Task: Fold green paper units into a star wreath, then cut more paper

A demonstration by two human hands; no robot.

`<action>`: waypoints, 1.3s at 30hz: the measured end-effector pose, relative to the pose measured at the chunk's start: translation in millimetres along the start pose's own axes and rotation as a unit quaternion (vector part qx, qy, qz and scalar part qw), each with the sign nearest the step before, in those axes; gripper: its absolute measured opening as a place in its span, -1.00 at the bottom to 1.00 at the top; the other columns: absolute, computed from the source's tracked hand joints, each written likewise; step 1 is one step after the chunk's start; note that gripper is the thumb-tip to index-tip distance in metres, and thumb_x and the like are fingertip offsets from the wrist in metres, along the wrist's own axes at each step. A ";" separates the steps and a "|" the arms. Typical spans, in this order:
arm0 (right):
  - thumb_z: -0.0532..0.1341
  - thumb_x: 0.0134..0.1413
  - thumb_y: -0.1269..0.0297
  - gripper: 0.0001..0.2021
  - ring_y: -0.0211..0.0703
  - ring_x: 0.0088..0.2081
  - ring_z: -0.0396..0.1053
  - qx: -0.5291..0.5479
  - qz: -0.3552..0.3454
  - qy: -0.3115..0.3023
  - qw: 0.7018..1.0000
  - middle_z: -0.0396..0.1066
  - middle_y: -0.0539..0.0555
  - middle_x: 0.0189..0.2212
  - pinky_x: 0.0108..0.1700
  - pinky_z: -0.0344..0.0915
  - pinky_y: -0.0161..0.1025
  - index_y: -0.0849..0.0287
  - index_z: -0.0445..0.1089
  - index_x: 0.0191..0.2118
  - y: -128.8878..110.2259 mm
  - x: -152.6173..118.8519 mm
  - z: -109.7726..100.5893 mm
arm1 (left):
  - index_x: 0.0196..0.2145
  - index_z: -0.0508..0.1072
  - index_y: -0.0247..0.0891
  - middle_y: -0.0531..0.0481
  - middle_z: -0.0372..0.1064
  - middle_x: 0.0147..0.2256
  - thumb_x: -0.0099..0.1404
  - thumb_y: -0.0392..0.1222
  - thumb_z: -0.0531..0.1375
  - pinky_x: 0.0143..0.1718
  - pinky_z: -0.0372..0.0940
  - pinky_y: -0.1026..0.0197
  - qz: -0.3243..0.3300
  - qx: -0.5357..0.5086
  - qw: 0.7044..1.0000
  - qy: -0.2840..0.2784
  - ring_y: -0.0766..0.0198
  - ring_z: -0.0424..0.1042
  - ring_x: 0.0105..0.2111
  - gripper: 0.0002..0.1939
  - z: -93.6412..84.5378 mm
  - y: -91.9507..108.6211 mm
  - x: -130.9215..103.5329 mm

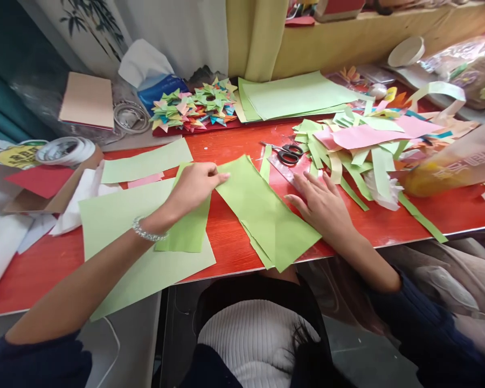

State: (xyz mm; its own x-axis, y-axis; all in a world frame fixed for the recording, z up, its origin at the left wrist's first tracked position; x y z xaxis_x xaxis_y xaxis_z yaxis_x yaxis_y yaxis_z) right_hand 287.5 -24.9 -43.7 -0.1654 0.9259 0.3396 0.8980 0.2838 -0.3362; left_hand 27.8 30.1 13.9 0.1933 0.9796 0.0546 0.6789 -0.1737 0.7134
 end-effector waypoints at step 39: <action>0.28 0.06 0.23 -0.54 -0.06 -0.06 0.47 0.484 0.161 -0.187 0.840 0.48 0.23 -0.05 -0.03 0.45 -0.01 0.22 0.28 0.07 -42.8 14.7 -1.3 | -0.24 0.48 -0.23 0.05 0.30 -0.63 0.14 0.07 0.25 -0.58 0.13 0.27 -0.107 -0.037 0.987 -0.118 0.31 0.25 -0.64 -0.65 -45.4 -57.9 -15.5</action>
State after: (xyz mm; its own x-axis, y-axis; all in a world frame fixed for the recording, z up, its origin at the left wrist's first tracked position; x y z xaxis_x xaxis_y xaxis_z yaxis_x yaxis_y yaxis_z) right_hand 247.1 -23.7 -23.2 -0.2558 0.9559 -0.1445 0.1990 -0.0943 -0.9755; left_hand -46.6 29.5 3.5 0.2164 0.9409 -0.2604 0.6698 0.0509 0.7408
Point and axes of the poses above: each hand's wrist, its own x-axis towards the middle knuckle, its own z-axis out of the palm, y = z × x, the point moved 1 cm from there along x, towards the middle knuckle
